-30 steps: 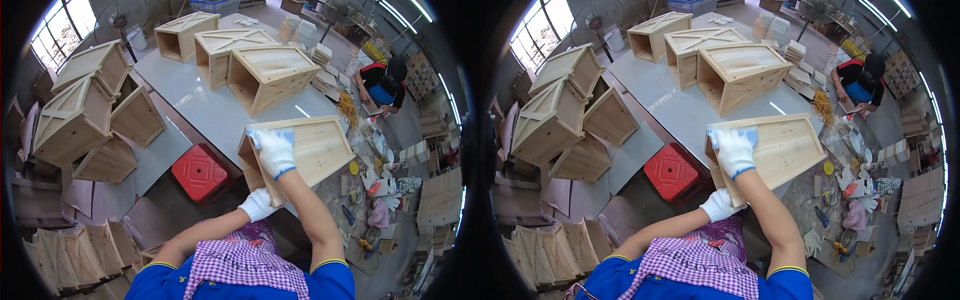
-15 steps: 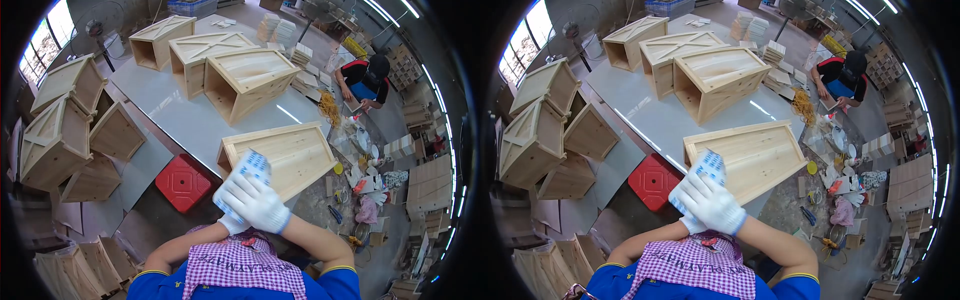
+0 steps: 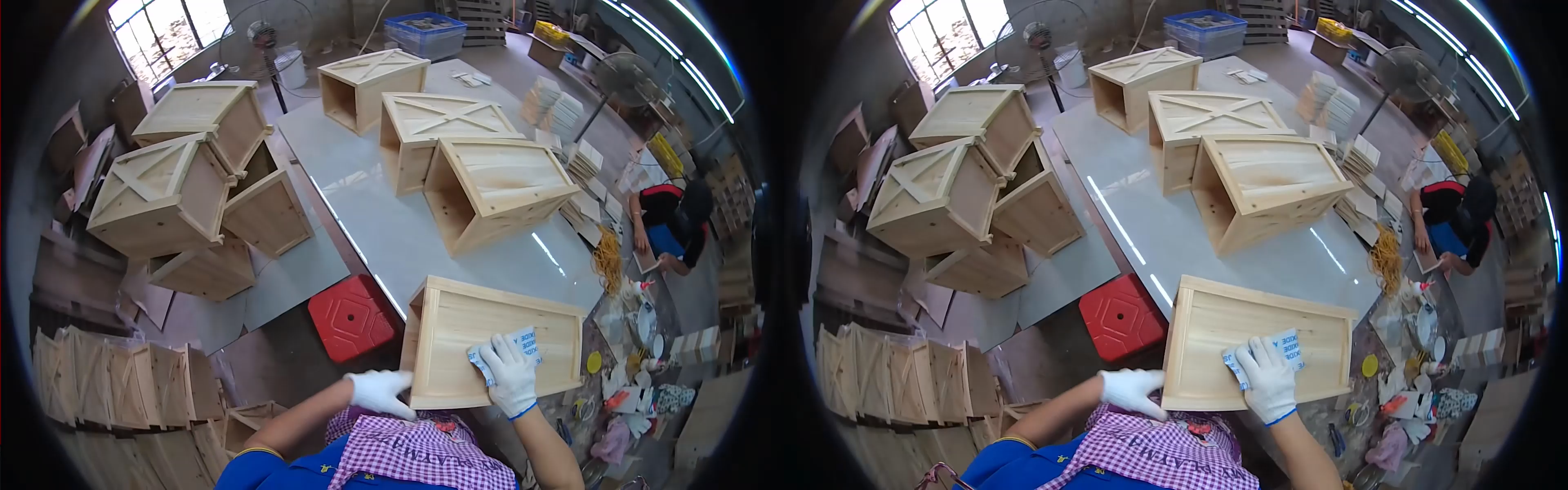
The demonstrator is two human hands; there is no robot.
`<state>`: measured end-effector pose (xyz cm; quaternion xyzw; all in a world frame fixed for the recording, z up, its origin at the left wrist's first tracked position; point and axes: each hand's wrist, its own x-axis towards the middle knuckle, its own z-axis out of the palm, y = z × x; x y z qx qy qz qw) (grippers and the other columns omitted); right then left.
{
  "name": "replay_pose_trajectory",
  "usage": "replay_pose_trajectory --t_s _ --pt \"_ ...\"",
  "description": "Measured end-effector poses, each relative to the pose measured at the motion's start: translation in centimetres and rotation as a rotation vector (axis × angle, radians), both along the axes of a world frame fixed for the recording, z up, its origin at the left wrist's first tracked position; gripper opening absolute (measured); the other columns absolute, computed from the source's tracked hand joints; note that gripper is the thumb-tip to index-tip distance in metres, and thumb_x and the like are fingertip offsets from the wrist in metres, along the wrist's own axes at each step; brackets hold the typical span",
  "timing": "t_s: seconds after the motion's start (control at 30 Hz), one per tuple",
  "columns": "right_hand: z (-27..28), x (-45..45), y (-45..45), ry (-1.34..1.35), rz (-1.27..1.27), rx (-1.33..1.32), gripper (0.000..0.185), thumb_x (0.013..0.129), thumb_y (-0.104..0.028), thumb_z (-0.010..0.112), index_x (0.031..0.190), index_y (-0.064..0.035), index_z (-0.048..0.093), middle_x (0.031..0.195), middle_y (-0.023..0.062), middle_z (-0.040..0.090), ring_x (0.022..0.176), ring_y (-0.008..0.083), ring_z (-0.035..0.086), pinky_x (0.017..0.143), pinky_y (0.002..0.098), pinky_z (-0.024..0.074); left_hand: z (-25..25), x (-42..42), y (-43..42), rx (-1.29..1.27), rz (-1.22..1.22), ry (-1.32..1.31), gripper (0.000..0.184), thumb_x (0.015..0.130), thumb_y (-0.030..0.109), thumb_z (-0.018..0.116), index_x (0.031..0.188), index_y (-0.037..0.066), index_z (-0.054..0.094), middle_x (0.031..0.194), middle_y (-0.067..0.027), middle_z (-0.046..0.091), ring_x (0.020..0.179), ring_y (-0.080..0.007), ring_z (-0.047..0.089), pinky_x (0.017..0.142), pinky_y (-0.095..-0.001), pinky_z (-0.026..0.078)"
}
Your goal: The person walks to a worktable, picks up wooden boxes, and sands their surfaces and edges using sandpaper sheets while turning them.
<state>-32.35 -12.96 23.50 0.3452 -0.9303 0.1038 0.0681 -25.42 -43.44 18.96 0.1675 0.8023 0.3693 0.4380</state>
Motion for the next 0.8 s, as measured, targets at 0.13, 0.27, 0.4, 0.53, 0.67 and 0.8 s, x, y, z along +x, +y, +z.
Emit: replay_pose_trajectory --t_s 0.13,0.27,0.4,0.53,0.67,0.8 --pt "-1.5 -2.1 2.7 -0.093 0.107 -0.105 0.046 0.077 -0.016 0.075 0.122 -0.0074 0.071 0.132 0.0142 0.069 0.125 0.0381 0.066 0.097 0.0492 0.0538 -2.4 -2.8 -1.8 0.635 0.513 -0.03 0.079 0.098 0.027 0.074 0.161 -0.002 0.035 0.155 -0.0178 0.054 0.141 -0.0257 0.054 0.12 -0.041 0.04" --pt "-1.8 -4.9 4.4 -0.038 0.311 -0.141 0.047 0.077 -0.02 0.076 0.122 -0.0081 0.071 0.132 0.0156 0.069 0.125 0.0383 0.065 0.096 0.0499 0.0534 3.7 -7.4 5.2 -0.047 0.787 0.159 0.08 0.1 0.037 0.067 0.163 0.003 0.032 0.155 -0.0258 0.053 0.14 -0.0371 0.056 0.116 -0.0467 0.044" --pt "0.5 -8.5 2.6 0.109 0.504 -0.183 0.044 0.078 -0.019 0.074 0.121 -0.0094 0.071 0.131 0.0161 0.069 0.122 0.0377 0.066 0.097 0.05 0.0528 2.0 -8.1 8.0 -0.304 1.018 0.339 0.076 0.101 0.046 0.059 0.16 0.004 0.037 0.147 -0.0314 0.057 0.128 -0.0468 0.062 0.107 -0.0526 0.049" --pt "-0.6 -12.3 -4.0 0.152 0.54 -0.264 0.041 0.079 -0.014 0.07 0.12 -0.0118 0.071 0.133 0.0147 0.066 0.123 0.0366 0.063 0.104 0.0505 0.0501 0.3 -7.5 7.6 -0.214 1.122 0.431 0.072 0.103 0.047 0.054 0.159 0.004 0.04 0.139 -0.0317 0.062 0.12 -0.0489 0.065 0.102 -0.0556 0.051" --pt "-3.6 -14.4 -5.2 0.159 0.595 -0.199 0.047 0.076 -0.014 0.074 0.123 -0.0158 0.07 0.139 0.0144 0.063 0.133 0.0377 0.057 0.114 0.0523 0.0444 0.1 -7.8 7.4 -0.222 1.133 0.52 0.067 0.105 0.045 0.05 0.158 0.004 0.042 0.135 -0.031 0.065 0.118 -0.0479 0.066 0.101 -0.0552 0.052" --pt "-0.8 -14.4 2.9 0.027 0.431 0.055 0.056 0.072 -0.013 0.078 0.126 -0.0172 0.067 0.144 0.0155 0.06 0.139 0.0391 0.052 0.118 0.053 0.0399 0.6 -7.7 7.9 -0.257 1.131 0.523 0.066 0.105 0.044 0.049 0.157 0.004 0.043 0.133 -0.031 0.066 0.115 -0.0481 0.067 0.099 -0.0551 0.052"
